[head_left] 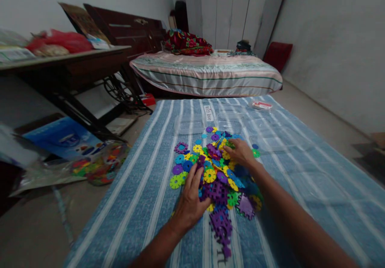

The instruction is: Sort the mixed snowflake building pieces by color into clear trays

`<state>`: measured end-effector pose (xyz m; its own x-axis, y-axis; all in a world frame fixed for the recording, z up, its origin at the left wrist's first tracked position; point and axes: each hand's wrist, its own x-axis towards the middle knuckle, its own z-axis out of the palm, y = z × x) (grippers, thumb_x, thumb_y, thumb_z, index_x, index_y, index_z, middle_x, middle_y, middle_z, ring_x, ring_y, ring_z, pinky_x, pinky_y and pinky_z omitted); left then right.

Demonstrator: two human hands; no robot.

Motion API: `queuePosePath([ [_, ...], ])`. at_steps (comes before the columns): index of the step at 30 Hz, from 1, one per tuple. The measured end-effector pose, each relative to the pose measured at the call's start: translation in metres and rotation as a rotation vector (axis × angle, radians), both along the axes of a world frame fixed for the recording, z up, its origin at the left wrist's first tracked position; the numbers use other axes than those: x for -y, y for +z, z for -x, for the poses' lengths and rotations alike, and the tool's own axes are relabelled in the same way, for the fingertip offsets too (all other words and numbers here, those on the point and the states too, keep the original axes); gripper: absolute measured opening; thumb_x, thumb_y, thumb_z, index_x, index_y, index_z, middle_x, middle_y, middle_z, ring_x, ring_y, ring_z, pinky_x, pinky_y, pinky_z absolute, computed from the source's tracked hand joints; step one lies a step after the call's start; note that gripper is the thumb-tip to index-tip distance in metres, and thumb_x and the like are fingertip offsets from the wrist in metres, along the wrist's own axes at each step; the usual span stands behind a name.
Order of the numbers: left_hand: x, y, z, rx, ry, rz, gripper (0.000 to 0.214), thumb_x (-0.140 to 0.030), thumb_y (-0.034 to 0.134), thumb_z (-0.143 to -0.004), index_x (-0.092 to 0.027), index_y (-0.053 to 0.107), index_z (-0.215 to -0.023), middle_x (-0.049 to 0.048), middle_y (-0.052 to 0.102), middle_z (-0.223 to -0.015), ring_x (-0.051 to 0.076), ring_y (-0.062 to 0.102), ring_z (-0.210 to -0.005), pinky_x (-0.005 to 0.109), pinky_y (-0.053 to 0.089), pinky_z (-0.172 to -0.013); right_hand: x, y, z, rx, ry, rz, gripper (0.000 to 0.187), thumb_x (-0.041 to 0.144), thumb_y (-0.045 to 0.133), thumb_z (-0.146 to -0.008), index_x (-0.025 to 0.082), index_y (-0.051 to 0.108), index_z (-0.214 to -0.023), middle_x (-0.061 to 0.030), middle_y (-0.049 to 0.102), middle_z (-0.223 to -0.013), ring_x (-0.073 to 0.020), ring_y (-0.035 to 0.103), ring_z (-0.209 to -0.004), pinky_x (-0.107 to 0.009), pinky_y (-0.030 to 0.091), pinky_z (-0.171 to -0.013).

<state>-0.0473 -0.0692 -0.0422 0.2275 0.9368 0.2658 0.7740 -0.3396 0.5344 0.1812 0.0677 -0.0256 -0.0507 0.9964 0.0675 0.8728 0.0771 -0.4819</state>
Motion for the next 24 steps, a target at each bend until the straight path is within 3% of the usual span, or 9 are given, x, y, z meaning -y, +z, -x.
queuePosePath([
  [8,-0.047,0.016,-0.032,0.175,-0.011,-0.042,0.078,-0.010,0.059,-0.068,-0.019,0.036,-0.142,0.0126,0.034,-0.152,0.026,0.032,-0.142,0.043,0.029,-0.118,0.033,0.015,0.021,-0.595,0.203,0.004,0.032,0.045,0.057,-0.081,0.021,0.075,-0.093,-0.0014,0.072,-0.085,-0.0227,0.064,-0.082,-0.032,0.046,-0.077],
  [14,-0.079,0.036,-0.031,0.301,-0.015,0.021,0.067,-0.024,0.063,-0.076,-0.017,0.041,-0.139,0.0119,0.053,-0.137,0.024,0.051,-0.128,0.040,0.041,-0.109,0.057,0.019,0.012,-0.834,0.149,-0.040,0.033,0.045,0.059,-0.081,0.021,0.074,-0.098,-0.0036,0.074,-0.097,-0.0230,0.066,-0.091,-0.038,0.049,-0.088],
  [19,-0.081,0.035,0.009,0.335,0.078,0.056,0.056,-0.035,0.060,-0.079,-0.017,0.050,-0.131,0.0116,0.055,-0.134,0.024,0.056,-0.121,0.036,0.052,-0.095,0.105,0.009,-0.020,-0.646,0.061,-0.160,0.036,0.044,0.066,-0.079,0.023,0.072,-0.107,-0.0081,0.070,-0.113,-0.0272,0.062,-0.109,-0.045,0.045,-0.100],
  [24,-0.072,0.023,0.060,0.139,0.251,0.019,0.050,-0.046,0.059,-0.076,-0.016,0.061,-0.116,0.0123,0.062,-0.121,0.026,0.060,-0.111,0.037,0.053,-0.088,0.157,-0.022,-0.060,-0.326,0.123,-0.176,0.066,0.050,0.069,-0.075,0.022,0.056,-0.134,-0.0140,0.054,-0.137,-0.0336,0.050,-0.127,-0.052,0.041,-0.106],
])
